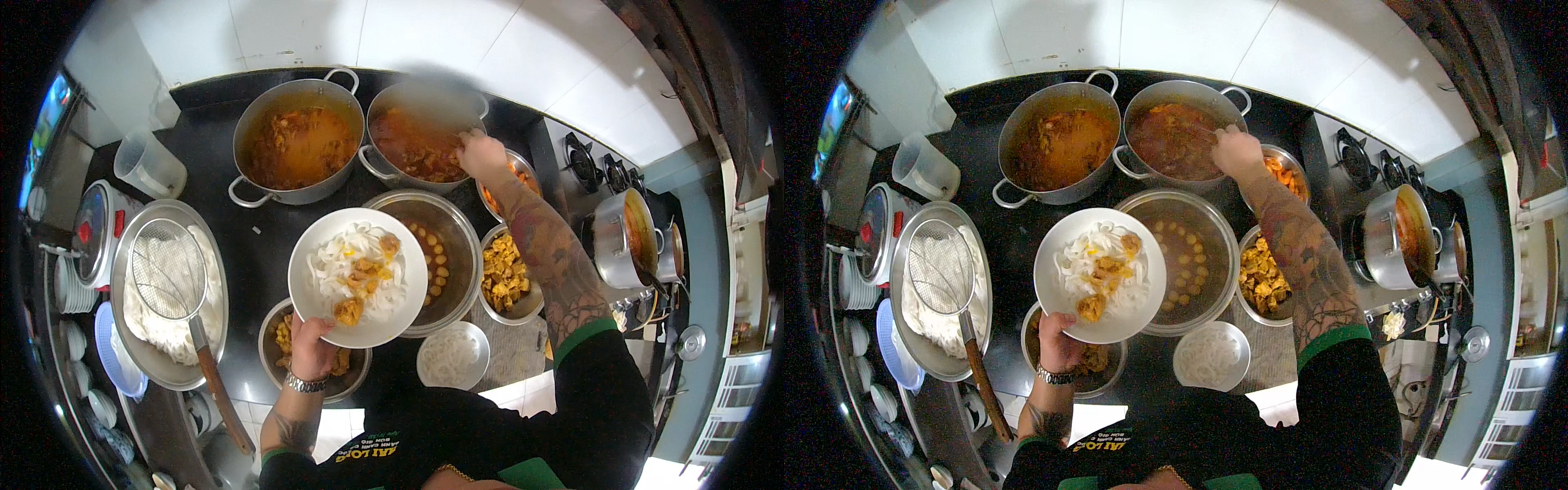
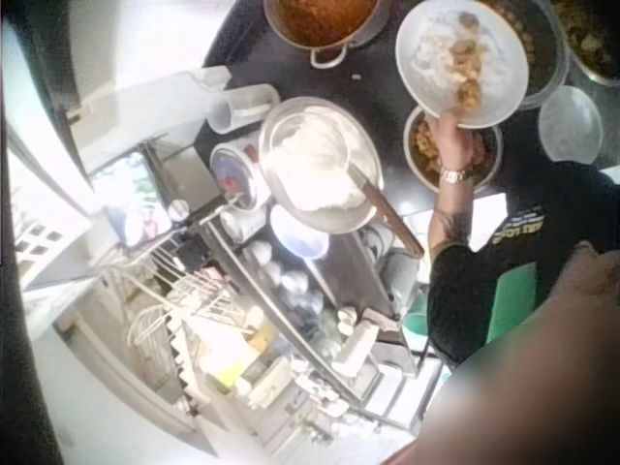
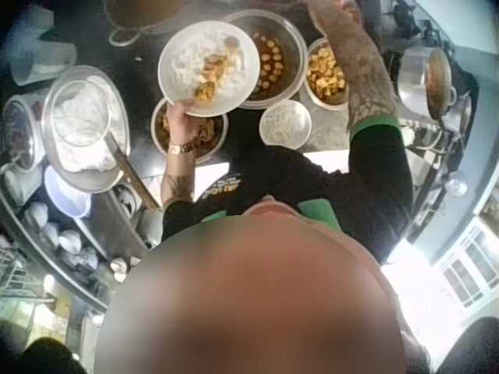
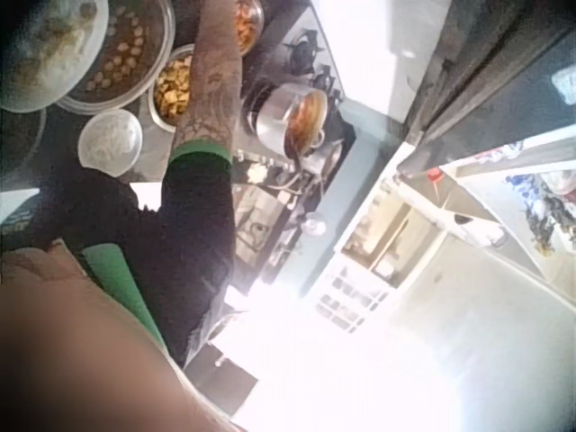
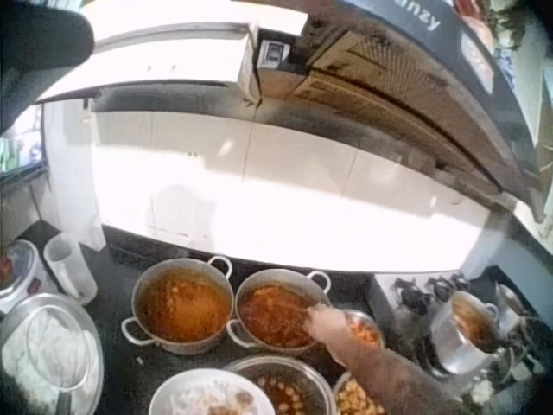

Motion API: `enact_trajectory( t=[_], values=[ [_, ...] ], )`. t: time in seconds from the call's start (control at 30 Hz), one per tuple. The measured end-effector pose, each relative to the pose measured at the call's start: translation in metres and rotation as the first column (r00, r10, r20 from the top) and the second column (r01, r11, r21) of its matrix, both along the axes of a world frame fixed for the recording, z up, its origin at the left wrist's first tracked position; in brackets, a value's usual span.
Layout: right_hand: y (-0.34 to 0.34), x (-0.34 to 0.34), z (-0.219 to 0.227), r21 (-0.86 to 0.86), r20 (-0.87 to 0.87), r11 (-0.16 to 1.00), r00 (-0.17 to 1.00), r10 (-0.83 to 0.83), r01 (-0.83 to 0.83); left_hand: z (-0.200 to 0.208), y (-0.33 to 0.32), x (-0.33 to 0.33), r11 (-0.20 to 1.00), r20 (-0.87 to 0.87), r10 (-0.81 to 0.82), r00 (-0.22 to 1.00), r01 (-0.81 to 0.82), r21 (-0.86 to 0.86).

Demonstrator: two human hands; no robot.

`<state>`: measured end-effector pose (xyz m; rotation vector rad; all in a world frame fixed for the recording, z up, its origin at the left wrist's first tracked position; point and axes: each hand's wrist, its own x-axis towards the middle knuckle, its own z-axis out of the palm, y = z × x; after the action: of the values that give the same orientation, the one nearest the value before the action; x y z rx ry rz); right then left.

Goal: The person assembles multiple noodle dishes by placing rice noodles into bowls, adding broth, and topping with various cooked items using a ladle and strainer. The person hands one completed bowl to a customer at the counter.

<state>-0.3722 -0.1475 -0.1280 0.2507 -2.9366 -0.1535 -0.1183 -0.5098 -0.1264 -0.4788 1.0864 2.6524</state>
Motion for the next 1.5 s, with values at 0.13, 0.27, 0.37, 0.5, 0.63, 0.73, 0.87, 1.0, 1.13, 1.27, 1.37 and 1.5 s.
enact_trajectory(
  t=[0.13, 0.27, 0.37, 0.5, 0.63, 0.73, 0.87, 1.0, 1.13, 1.27, 1.37, 1.5],
  values=[
    [0.015, 0.003, 0.017, -0.075, 0.022, 0.996, 0.999, -0.04, 0.042, -0.004, -0.001, 0.002, 1.0, 0.019, -0.015, 1.0, 0.015, 0.019],
    [0.027, 0.025, 0.041, -0.141, 0.04, 0.983, 0.993, -0.109, 0.114, -0.008, 0.002, 0.001, 0.999, 0.002, 0.004, 1.0, -0.004, 0.034],
    [0.033, 0.046, 0.056, -0.159, 0.072, 0.973, 0.985, -0.157, 0.166, -0.009, 0.005, -0.003, 0.998, -0.018, -0.007, 1.0, 0.009, 0.069],
    [0.041, 0.08, 0.078, -0.237, -0.008, 0.963, 0.991, -0.133, 0.128, -0.005, 0.012, -0.011, 0.997, -0.059, -0.023, 0.998, 0.027, 0.071],
    [0.04, 0.132, 0.122, -0.35, -0.1, 0.934, 0.989, -0.108, 0.066, 0.0, 0.019, -0.021, 0.999, -0.092, -0.023, 0.995, 0.026, 0.029],
    [0.03, 0.181, 0.167, -0.493, -0.113, 0.867, 0.993, 0.026, -0.078, 0.005, 0.022, -0.024, 0.998, -0.122, -0.053, 0.991, 0.055, 0.013],
    [0.004, 0.247, 0.207, -0.462, -0.062, 0.862, 0.977, 0.206, -0.211, 0.015, 0.031, -0.019, 0.99, -0.132, -0.125, 0.983, 0.132, 0.051],
    [-0.022, 0.3, 0.224, -0.259, -0.041, 0.907, 0.942, 0.333, -0.332, 0.024, 0.041, -0.001, 0.968, -0.135, -0.215, 0.967, 0.23, 0.104],
    [-0.021, 0.337, 0.25, -0.241, 0.02, 0.923, 0.949, 0.314, -0.3, 0.028, 0.046, 0.025, 0.956, -0.106, -0.253, 0.962, 0.265, 0.127],
    [-0.012, 0.362, 0.262, -0.235, 0.007, 0.922, 0.948, 0.319, -0.309, 0.031, 0.048, 0.045, 0.95, -0.122, -0.265, 0.957, 0.28, 0.137],
    [-0.006, 0.379, 0.264, -0.275, 0.021, 0.93, 0.966, 0.259, -0.243, 0.034, 0.05, 0.056, 0.953, -0.127, -0.267, 0.955, 0.282, 0.113],
    [0.005, 0.396, 0.263, -0.315, 0.089, 0.941, 0.984, 0.158, -0.122, 0.037, 0.054, 0.07, 0.966, -0.16, -0.217, 0.963, 0.235, 0.105]
  ],
)
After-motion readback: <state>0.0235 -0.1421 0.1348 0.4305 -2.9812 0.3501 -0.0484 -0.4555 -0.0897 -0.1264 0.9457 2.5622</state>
